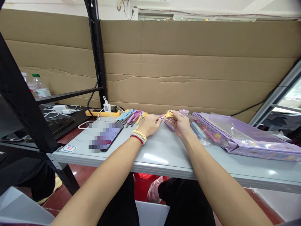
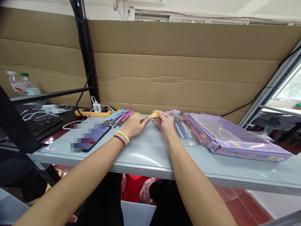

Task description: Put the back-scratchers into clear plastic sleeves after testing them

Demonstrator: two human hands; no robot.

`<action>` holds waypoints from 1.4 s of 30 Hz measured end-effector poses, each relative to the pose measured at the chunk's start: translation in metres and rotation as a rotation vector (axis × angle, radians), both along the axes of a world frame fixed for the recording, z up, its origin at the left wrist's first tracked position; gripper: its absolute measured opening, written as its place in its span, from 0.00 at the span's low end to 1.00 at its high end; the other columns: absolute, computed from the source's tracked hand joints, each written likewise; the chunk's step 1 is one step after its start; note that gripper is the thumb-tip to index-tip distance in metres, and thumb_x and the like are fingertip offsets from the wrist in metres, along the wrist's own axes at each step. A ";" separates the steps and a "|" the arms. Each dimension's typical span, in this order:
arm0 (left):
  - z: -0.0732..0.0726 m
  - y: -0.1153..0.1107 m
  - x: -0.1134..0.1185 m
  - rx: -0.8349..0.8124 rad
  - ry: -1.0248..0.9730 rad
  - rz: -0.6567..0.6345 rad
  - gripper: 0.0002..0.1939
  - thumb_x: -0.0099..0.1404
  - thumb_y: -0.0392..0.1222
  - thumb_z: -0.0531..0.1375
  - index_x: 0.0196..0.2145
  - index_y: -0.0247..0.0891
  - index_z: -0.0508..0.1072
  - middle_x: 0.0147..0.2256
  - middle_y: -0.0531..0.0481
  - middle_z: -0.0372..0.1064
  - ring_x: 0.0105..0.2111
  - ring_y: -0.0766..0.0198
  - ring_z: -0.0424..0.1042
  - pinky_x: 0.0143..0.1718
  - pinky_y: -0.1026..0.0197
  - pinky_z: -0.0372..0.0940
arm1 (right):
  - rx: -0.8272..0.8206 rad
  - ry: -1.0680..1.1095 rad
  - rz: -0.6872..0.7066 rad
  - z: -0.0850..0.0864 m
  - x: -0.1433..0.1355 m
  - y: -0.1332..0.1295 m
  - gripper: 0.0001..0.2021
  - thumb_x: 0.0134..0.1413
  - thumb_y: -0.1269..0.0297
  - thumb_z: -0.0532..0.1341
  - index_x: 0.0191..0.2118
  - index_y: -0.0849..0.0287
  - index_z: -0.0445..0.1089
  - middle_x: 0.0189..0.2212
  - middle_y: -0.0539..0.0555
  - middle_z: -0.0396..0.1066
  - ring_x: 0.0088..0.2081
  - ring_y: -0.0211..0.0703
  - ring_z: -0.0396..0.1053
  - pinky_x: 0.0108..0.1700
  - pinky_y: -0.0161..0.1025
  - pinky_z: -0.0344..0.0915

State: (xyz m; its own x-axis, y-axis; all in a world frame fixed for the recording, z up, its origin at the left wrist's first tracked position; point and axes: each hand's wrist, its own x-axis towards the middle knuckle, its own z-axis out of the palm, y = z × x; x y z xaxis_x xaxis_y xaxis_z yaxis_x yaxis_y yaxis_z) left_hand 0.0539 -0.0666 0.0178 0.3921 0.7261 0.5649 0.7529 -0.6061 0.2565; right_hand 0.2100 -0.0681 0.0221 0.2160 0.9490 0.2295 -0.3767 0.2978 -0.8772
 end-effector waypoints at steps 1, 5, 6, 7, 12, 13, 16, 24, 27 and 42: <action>0.000 0.000 0.000 0.007 -0.002 -0.005 0.20 0.69 0.49 0.46 0.40 0.41 0.76 0.38 0.45 0.74 0.39 0.59 0.71 0.41 0.60 0.62 | 0.016 -0.018 -0.014 -0.001 0.000 0.001 0.05 0.48 0.66 0.65 0.31 0.62 0.73 0.25 0.52 0.75 0.25 0.36 0.73 0.25 0.31 0.72; 0.000 -0.001 0.000 0.004 -0.015 -0.007 0.19 0.69 0.48 0.47 0.39 0.40 0.76 0.38 0.45 0.74 0.39 0.59 0.71 0.41 0.60 0.62 | 0.075 -0.085 -0.100 -0.003 -0.001 0.003 0.08 0.45 0.64 0.68 0.30 0.63 0.73 0.23 0.51 0.74 0.24 0.36 0.72 0.24 0.30 0.71; 0.000 -0.001 0.000 -0.001 -0.017 -0.008 0.19 0.69 0.48 0.47 0.39 0.40 0.76 0.38 0.45 0.74 0.39 0.59 0.71 0.41 0.60 0.62 | 0.077 -0.091 -0.105 -0.003 -0.002 0.003 0.08 0.45 0.64 0.68 0.30 0.63 0.72 0.23 0.51 0.74 0.23 0.36 0.72 0.24 0.30 0.71; 0.000 0.000 0.001 -0.004 -0.021 -0.010 0.19 0.69 0.48 0.47 0.39 0.40 0.76 0.38 0.44 0.74 0.39 0.59 0.71 0.41 0.60 0.62 | 0.071 -0.091 -0.098 -0.002 -0.003 0.002 0.08 0.45 0.64 0.68 0.30 0.64 0.72 0.22 0.51 0.73 0.23 0.36 0.72 0.24 0.31 0.72; -0.003 0.003 0.002 -0.012 -0.029 -0.041 0.19 0.70 0.48 0.47 0.39 0.39 0.75 0.39 0.45 0.74 0.40 0.60 0.71 0.41 0.60 0.63 | 0.006 -0.054 -0.015 0.002 -0.006 -0.003 0.07 0.49 0.65 0.66 0.29 0.63 0.71 0.23 0.52 0.74 0.23 0.36 0.73 0.24 0.30 0.72; -0.004 0.004 0.003 -0.013 -0.026 -0.043 0.19 0.70 0.48 0.47 0.39 0.39 0.75 0.39 0.45 0.74 0.40 0.59 0.71 0.42 0.60 0.63 | -0.003 -0.044 -0.004 0.002 -0.006 -0.004 0.06 0.50 0.65 0.66 0.29 0.63 0.71 0.23 0.52 0.74 0.24 0.36 0.73 0.24 0.30 0.72; -0.004 0.003 0.003 -0.010 -0.055 -0.019 0.17 0.69 0.47 0.48 0.45 0.38 0.73 0.40 0.44 0.74 0.41 0.59 0.71 0.42 0.60 0.63 | -0.021 -0.012 0.019 0.003 -0.006 -0.005 0.06 0.51 0.65 0.65 0.30 0.63 0.71 0.25 0.53 0.76 0.25 0.37 0.74 0.25 0.32 0.73; -0.002 -0.004 0.002 -0.016 0.002 0.031 0.24 0.69 0.43 0.49 0.62 0.42 0.55 0.42 0.46 0.74 0.41 0.58 0.73 0.41 0.60 0.63 | -0.027 -0.033 0.049 -0.004 -0.006 -0.001 0.08 0.49 0.64 0.67 0.29 0.63 0.70 0.23 0.53 0.74 0.25 0.40 0.74 0.25 0.33 0.73; -0.002 -0.003 0.001 -0.001 0.008 0.006 0.21 0.69 0.42 0.48 0.59 0.44 0.60 0.45 0.46 0.74 0.43 0.58 0.72 0.43 0.59 0.63 | -0.034 -0.060 0.055 -0.007 -0.009 0.000 0.07 0.51 0.65 0.66 0.29 0.62 0.70 0.23 0.52 0.74 0.25 0.40 0.74 0.24 0.34 0.73; -0.003 -0.005 0.006 -0.043 0.000 -0.007 0.13 0.69 0.46 0.50 0.46 0.40 0.67 0.41 0.46 0.74 0.41 0.58 0.73 0.42 0.58 0.64 | -0.041 0.087 0.089 0.005 0.001 -0.007 0.11 0.38 0.77 0.62 0.33 0.59 0.68 0.25 0.52 0.74 0.26 0.42 0.74 0.26 0.39 0.73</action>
